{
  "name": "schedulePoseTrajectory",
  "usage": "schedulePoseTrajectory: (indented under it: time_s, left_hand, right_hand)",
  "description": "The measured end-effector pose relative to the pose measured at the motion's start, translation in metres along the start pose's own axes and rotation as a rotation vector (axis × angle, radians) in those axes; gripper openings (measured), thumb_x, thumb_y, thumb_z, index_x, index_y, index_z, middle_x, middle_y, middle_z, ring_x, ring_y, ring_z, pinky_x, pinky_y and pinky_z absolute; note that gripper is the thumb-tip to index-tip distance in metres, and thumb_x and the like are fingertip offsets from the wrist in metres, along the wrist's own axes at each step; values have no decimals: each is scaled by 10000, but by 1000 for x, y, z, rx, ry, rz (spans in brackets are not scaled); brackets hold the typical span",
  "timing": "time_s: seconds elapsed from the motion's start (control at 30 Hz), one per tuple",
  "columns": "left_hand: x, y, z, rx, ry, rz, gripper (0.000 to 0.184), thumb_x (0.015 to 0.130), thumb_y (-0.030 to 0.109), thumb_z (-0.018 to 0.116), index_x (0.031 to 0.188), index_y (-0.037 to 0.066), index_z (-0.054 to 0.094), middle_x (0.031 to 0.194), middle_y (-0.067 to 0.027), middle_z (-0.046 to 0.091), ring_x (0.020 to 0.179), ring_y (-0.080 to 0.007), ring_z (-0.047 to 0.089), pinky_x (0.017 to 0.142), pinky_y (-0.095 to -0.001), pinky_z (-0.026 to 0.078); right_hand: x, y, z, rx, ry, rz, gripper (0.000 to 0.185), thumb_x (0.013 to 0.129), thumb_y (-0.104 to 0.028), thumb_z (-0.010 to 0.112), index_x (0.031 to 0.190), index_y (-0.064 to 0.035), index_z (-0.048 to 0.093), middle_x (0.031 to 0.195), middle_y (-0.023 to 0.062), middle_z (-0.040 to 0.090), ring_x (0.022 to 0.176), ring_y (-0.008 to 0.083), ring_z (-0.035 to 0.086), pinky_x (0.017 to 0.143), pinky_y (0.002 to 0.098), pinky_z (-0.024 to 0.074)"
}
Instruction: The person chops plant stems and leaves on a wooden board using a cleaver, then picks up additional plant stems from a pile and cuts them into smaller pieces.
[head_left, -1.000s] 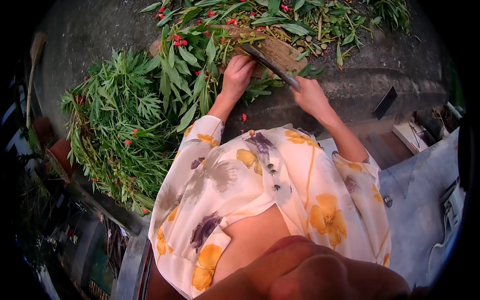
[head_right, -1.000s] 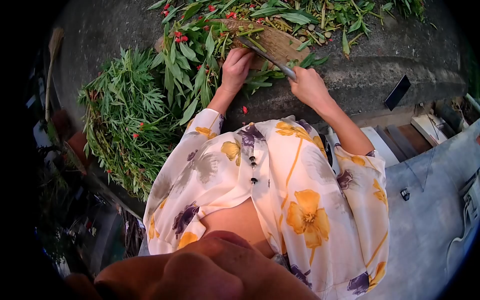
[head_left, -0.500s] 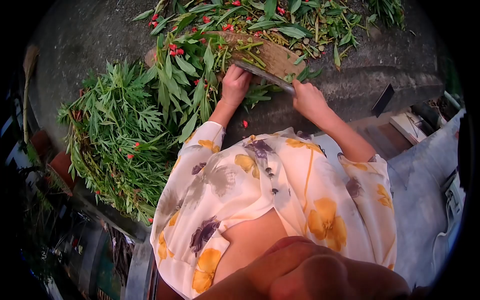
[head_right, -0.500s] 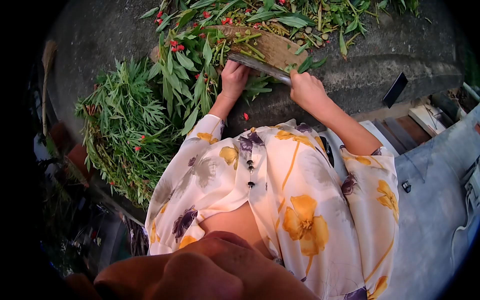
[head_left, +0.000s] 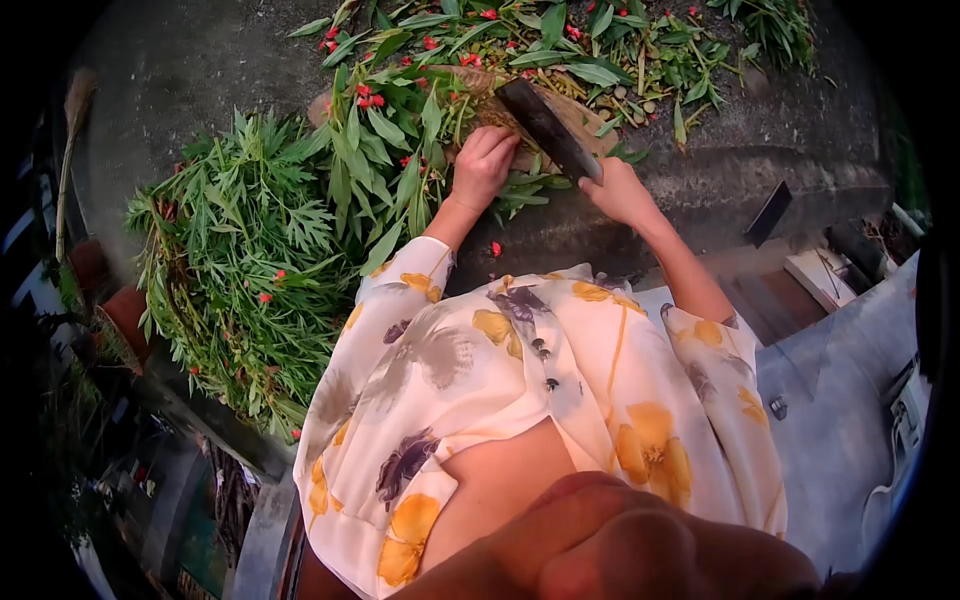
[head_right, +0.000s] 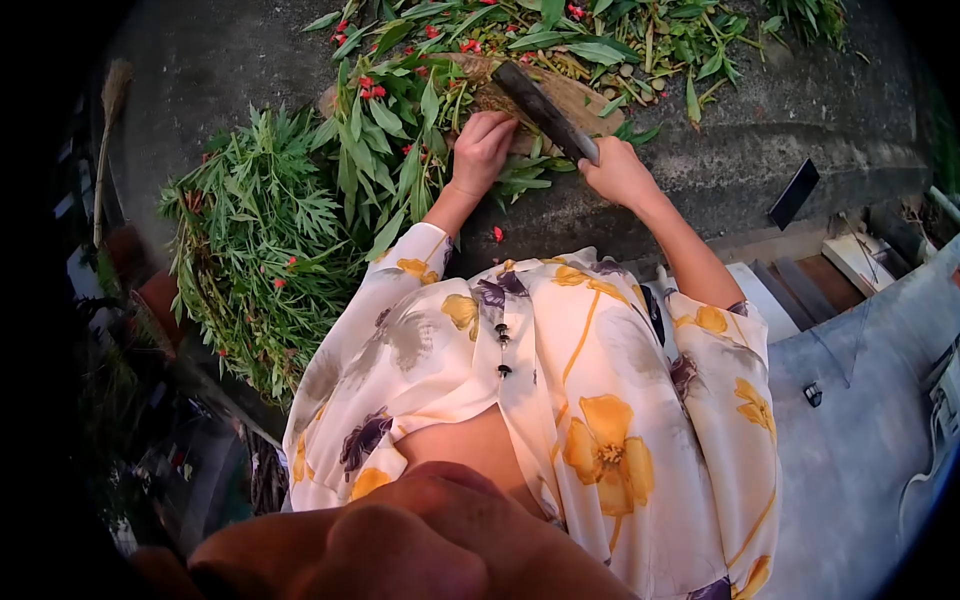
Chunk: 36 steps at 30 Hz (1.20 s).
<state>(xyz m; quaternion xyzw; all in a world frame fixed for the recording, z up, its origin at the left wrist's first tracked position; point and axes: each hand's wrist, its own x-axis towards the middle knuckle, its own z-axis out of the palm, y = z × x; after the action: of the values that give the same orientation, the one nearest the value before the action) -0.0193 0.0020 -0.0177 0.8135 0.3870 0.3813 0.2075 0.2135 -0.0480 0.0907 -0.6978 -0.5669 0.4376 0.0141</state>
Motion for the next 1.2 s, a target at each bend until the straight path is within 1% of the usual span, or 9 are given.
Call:
schedulePoseTrajectory:
  time_s: [0.07, 0.13, 0.4, 0.53, 0.63, 0.77, 0.9, 1.0, 1.2]
  left_hand:
    - [-2, 2, -2, 21, -16, -12, 180, 776, -11, 731, 955, 13, 723, 1008, -90, 694, 955, -284, 670, 834, -381, 553]
    - [4, 4, -4, 43, -26, -24, 176, 780, -20, 739, 953, 9, 725, 1017, -94, 697, 961, -284, 674, 835, -384, 553]
    - [60, 21, -47, -108, 114, -346, 178, 890, -3, 687, 1064, 18, 719, 1078, -141, 674, 903, -318, 687, 760, -364, 567]
    - [113, -16, -29, 39, -56, -95, 162, 889, 79, 693, 1041, 48, 738, 1068, -123, 667, 1007, -323, 634, 905, -406, 529]
    - [120, -42, -11, 238, -546, -6, 199, 899, 160, 670, 1061, 67, 739, 1036, -102, 670, 1050, -325, 631, 914, -426, 527]
    - [129, -52, -25, 118, -453, -49, 207, 927, 166, 688, 1087, 42, 730, 1023, -121, 670, 970, -338, 656, 842, -428, 527]
    - [122, -45, -76, 40, -16, -184, 215, 933, 110, 716, 1138, 48, 736, 1024, -78, 652, 812, -191, 666, 675, -311, 525]
    - [90, -7, -93, 46, -25, -221, 208, 925, 76, 715, 1129, 39, 735, 1062, -85, 638, 832, -207, 678, 692, -318, 534]
    - [18, 8, -26, 59, -217, -14, 260, 865, 37, 702, 1124, 50, 703, 1059, -88, 647, 965, -294, 649, 808, -387, 554]
  right_hand:
    - [5, 4, -3, 376, -259, 364, 197, 887, -130, 662, 908, 64, 637, 753, 259, 669, 761, 444, 685, 730, 498, 522]
    - [-3, 2, -4, 144, -55, 60, 238, 909, -169, 659, 916, 68, 635, 700, 250, 644, 716, 451, 670, 700, 494, 508]
    - [-38, 24, -12, 7, -14, -50, 177, 873, -127, 662, 948, 33, 673, 775, 293, 667, 794, 489, 668, 750, 535, 527]
    - [-32, 21, -10, -40, -73, -75, 195, 853, -132, 681, 969, 25, 686, 822, 269, 690, 829, 480, 679, 773, 530, 541]
    - [-25, 20, -12, 1, -81, -59, 228, 862, -151, 688, 997, 32, 691, 856, 279, 696, 862, 471, 682, 785, 521, 539]
    - [-15, 21, -33, 53, -173, 75, 238, 880, -174, 691, 958, 52, 680, 827, 269, 694, 831, 451, 691, 750, 490, 528]
    - [-22, 28, -31, 139, 17, 165, 277, 897, -222, 694, 897, 52, 654, 738, 247, 652, 748, 419, 679, 711, 494, 497]
    - [-25, 23, -31, 101, 21, 105, 284, 893, -232, 700, 893, 46, 644, 732, 233, 648, 749, 408, 679, 707, 485, 490]
    - [-16, 19, -18, 77, 15, 112, 283, 891, -237, 701, 913, 38, 639, 728, 215, 648, 737, 401, 668, 704, 472, 489]
